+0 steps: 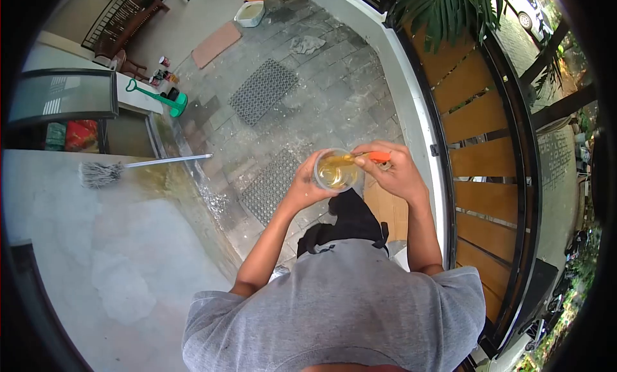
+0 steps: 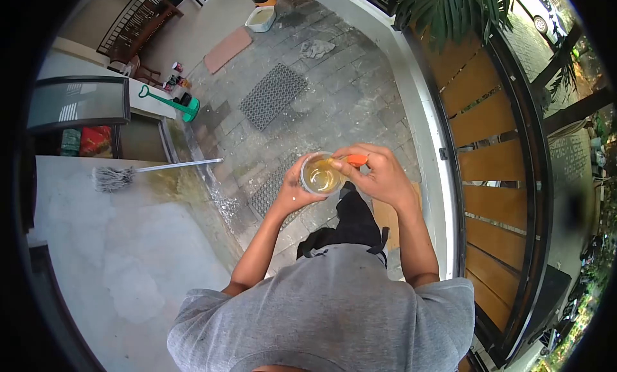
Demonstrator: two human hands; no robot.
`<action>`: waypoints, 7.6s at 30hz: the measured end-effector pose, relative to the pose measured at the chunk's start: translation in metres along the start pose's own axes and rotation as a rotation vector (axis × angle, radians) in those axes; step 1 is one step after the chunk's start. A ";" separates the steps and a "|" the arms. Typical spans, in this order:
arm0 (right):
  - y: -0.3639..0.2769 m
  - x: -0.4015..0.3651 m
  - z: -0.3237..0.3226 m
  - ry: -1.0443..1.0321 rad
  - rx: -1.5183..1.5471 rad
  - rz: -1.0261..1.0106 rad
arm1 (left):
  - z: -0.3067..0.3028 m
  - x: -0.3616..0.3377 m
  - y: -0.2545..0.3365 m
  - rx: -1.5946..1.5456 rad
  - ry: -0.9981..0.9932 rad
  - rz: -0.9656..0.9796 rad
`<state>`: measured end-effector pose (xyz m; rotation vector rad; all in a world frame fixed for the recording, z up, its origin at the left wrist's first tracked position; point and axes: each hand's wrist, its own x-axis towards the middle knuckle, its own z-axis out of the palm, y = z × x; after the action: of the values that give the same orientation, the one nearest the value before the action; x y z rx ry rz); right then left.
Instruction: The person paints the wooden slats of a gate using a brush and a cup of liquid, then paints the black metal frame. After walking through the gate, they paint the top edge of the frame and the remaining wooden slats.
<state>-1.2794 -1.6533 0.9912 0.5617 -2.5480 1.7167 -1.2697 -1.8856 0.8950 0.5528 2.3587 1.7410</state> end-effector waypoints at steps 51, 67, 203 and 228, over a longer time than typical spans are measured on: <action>-0.031 0.167 -0.055 1.916 0.152 -0.043 | -0.015 0.422 0.144 -0.133 -0.591 1.130; 0.000 0.062 -0.241 1.456 0.046 -0.359 | 0.147 0.470 0.237 -0.011 -0.747 1.119; 0.066 -0.173 -0.372 1.771 -1.415 1.172 | 0.316 0.565 0.162 -0.475 -1.393 0.558; 0.039 -0.225 -0.365 1.628 -1.528 1.307 | 0.439 0.443 0.172 -0.469 -1.882 0.464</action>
<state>-1.1478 -1.2482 1.0534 -1.7907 -1.6136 -0.5218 -1.4937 -1.2827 0.9614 1.6285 0.4980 0.7927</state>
